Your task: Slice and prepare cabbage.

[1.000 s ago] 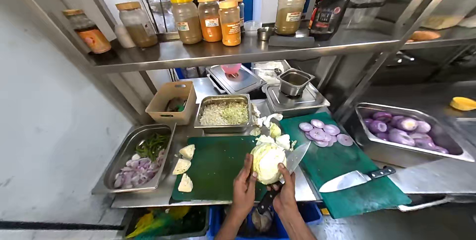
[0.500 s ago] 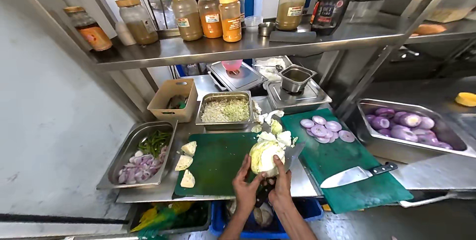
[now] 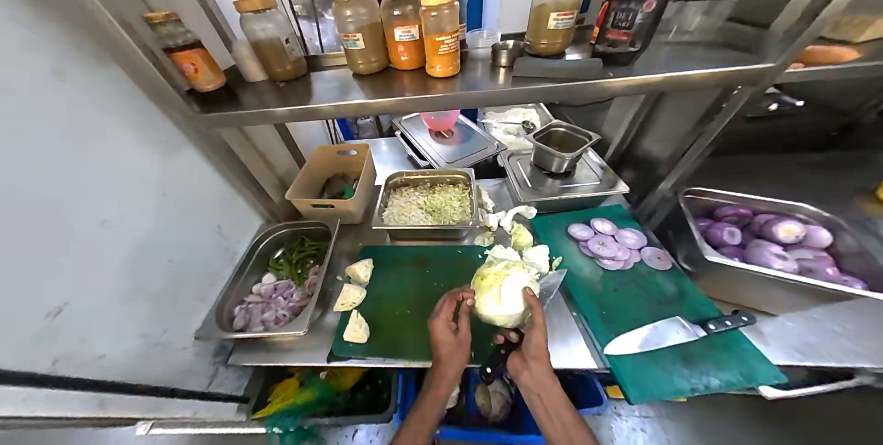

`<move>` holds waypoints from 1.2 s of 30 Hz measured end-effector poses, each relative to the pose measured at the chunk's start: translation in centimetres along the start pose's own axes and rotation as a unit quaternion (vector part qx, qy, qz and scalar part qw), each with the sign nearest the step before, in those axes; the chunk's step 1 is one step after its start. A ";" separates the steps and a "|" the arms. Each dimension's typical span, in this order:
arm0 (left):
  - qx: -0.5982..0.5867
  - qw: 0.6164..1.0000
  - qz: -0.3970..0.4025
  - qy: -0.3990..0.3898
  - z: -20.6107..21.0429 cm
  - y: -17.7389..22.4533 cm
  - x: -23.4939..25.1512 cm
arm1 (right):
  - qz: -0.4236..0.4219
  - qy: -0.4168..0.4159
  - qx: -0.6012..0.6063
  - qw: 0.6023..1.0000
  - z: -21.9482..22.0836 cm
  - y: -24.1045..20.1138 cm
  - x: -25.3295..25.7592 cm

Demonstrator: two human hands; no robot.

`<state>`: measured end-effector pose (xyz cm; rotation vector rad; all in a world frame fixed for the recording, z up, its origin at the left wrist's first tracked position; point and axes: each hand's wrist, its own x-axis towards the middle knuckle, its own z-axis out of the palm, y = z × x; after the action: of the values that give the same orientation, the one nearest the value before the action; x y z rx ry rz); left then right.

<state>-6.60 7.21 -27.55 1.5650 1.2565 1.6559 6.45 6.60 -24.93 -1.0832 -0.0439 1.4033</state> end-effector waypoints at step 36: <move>-0.145 0.928 -0.270 -0.212 -0.3 2.7 -2.0 | -0.154 -0.097 -0.238 0.954 -6.1 -1.7 -1.8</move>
<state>-5.98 4.23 -26.07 1.1692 1.0289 1.0256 11.04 2.04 -26.23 -1.2597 -0.6958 1.2348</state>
